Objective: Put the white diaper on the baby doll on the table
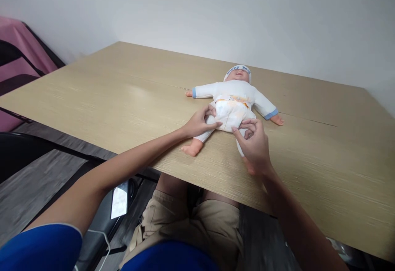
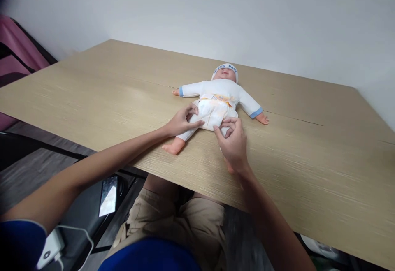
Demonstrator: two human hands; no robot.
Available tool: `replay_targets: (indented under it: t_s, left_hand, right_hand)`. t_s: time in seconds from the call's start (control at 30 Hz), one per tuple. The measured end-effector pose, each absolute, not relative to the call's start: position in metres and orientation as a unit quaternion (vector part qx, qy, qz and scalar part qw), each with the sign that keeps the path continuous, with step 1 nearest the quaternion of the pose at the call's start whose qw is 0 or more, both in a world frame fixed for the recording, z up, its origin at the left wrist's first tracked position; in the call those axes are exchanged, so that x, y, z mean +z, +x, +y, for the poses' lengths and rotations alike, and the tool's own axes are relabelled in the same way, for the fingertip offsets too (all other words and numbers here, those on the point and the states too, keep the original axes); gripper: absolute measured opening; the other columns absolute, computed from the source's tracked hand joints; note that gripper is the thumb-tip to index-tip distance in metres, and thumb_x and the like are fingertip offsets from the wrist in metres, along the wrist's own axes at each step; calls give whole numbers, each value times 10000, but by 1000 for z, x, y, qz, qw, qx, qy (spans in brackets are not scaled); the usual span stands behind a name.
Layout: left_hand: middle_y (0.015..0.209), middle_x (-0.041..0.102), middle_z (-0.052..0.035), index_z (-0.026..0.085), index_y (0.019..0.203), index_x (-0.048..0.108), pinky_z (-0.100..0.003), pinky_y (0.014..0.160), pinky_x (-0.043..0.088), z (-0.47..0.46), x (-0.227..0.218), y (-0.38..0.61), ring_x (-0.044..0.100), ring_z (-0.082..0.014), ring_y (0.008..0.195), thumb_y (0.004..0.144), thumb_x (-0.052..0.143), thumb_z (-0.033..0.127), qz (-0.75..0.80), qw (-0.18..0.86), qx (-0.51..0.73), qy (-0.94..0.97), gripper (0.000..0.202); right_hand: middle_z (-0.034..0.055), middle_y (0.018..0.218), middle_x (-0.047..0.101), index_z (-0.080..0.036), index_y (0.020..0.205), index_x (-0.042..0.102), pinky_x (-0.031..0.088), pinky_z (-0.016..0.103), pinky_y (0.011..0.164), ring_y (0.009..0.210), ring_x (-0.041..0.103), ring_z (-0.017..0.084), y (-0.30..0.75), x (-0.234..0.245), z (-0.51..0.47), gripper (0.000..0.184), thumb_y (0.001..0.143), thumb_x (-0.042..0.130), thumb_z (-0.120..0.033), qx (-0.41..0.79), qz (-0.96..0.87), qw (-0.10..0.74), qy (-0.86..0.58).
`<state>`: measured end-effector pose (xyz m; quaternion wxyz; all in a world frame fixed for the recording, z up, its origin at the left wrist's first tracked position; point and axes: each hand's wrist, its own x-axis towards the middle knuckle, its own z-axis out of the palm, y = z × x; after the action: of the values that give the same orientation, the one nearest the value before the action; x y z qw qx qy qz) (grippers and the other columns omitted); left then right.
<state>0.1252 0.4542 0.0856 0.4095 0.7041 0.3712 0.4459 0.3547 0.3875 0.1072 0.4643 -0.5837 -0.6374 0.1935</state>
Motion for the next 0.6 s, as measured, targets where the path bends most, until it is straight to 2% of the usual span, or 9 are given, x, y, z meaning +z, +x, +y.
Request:
replay_targets:
  t_s: [0.17, 0.33, 0.47, 0.6]
  left_hand:
    - [1058, 736, -52, 215, 1153, 535, -386, 951, 543, 452, 79, 123, 712, -216, 1015, 793, 921, 403, 380, 451, 464, 661, 560]
    - [1102, 800, -92, 171, 1117, 718, -403, 975, 558, 450, 86, 119, 737, -255, 1057, 823, 907, 446, 388, 447, 412, 693, 444]
    - [1159, 827, -98, 163, 1103, 815, -400, 955, 557, 453, 98, 120, 745, -275, 1071, 884, 849, 509, 385, 469, 359, 709, 412]
    - [1280, 822, -121, 176, 1203, 816, -428, 1000, 580, 457, 107, 117, 754, -308, 1171, 894, 851, 507, 369, 548, 329, 674, 454]
  right_hand:
    - [59, 991, 818, -246, 1042, 651, 512, 367, 732, 682, 607, 198, 360, 111, 383, 404, 904, 801, -594, 168, -630, 460, -602]
    - [82, 947, 825, -244, 1014, 767, 504, 420, 810, 783, 641, 267, 362, 108, 384, 375, 966, 718, -612, 120, -676, 403, -605]
    - [107, 992, 800, -235, 911, 755, 495, 458, 918, 940, 659, 307, 361, 103, 390, 369, 1000, 657, -580, 87, -722, 362, -584]
    - [81, 985, 781, -228, 890, 739, 498, 431, 913, 959, 672, 290, 364, 101, 395, 371, 972, 692, -587, 159, -695, 387, -585]
